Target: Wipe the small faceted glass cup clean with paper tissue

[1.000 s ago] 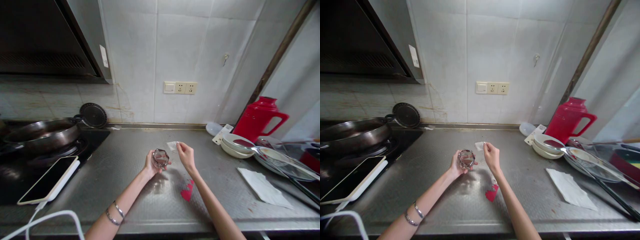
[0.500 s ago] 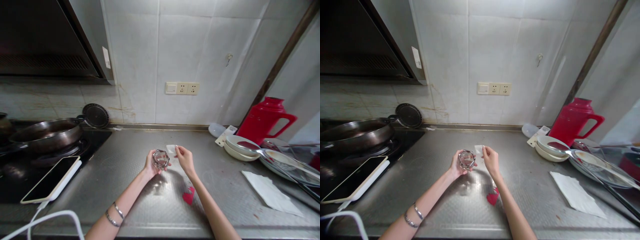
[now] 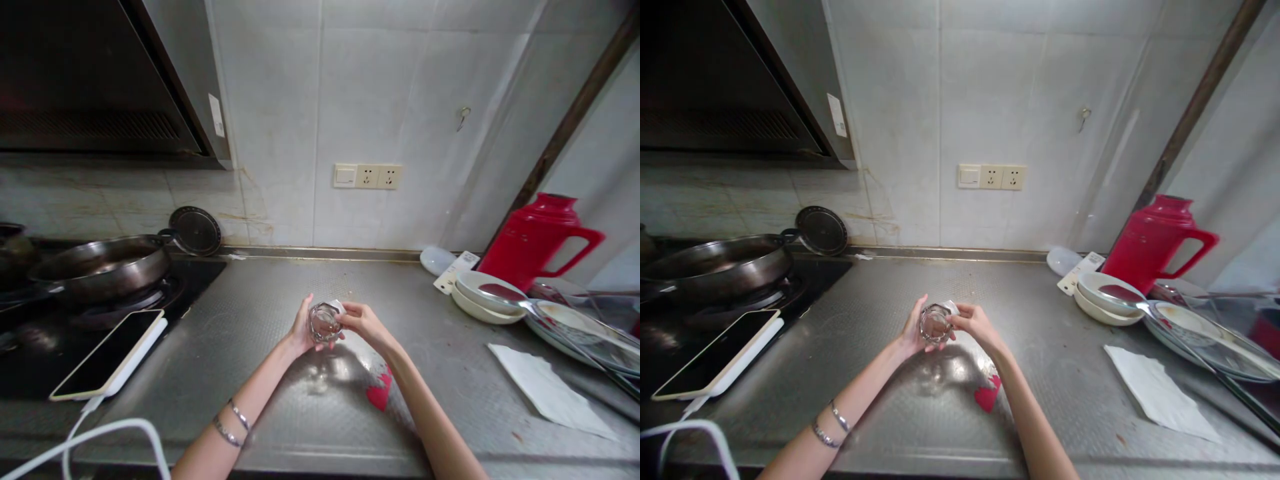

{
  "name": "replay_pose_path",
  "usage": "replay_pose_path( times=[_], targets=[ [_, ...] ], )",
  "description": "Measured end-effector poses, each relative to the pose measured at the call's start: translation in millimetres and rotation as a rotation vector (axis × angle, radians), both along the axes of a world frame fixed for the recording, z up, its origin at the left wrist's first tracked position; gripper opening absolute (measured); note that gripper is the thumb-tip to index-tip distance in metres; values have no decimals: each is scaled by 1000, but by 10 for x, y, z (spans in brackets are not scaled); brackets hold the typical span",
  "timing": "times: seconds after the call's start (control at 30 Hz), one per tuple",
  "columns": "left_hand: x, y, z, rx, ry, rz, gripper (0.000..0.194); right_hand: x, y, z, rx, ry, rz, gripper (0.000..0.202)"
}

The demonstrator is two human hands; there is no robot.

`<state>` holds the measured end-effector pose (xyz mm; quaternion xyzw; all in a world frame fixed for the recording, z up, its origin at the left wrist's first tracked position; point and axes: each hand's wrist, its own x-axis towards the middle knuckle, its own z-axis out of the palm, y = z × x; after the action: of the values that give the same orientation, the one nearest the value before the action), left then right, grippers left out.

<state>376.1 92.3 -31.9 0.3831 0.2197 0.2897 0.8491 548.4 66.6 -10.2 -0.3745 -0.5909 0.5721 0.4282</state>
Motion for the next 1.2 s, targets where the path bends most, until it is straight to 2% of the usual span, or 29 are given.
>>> replay_pose_path(
  times=[0.23,0.4,0.47,0.5,0.57,0.63,0.77,0.83,0.93,1.03,1.2],
  targets=[
    [-20,20,-44,-2,8,-77,89,-12,-5,-23,-52,17,-51,29],
    [-39,39,-17,-32,87,-42,88,-49,-35,24,-118,47,-146,29],
    [-55,50,20,17,176,44,88,-46,-25,21,-122,39,-218,31],
    [-63,54,42,65,240,125,87,-40,-13,14,-117,35,-256,33],
    [-77,54,83,225,397,329,84,-25,18,-6,-94,20,-328,37],
    [-76,31,106,434,533,477,84,-12,51,-28,-42,-8,-399,38],
    [7,-77,49,818,689,518,105,-25,85,-69,138,-118,-531,37],
    [77,-125,-17,954,740,544,114,-56,78,-87,224,-177,-584,36],
    [158,-140,-112,1008,789,622,116,-131,39,-108,342,-252,-636,33],
    [169,-98,-166,990,819,701,109,-223,-18,-128,443,-266,-650,34],
    [107,-26,-169,895,753,722,89,-288,-71,-141,502,-156,-538,36]
  ],
)
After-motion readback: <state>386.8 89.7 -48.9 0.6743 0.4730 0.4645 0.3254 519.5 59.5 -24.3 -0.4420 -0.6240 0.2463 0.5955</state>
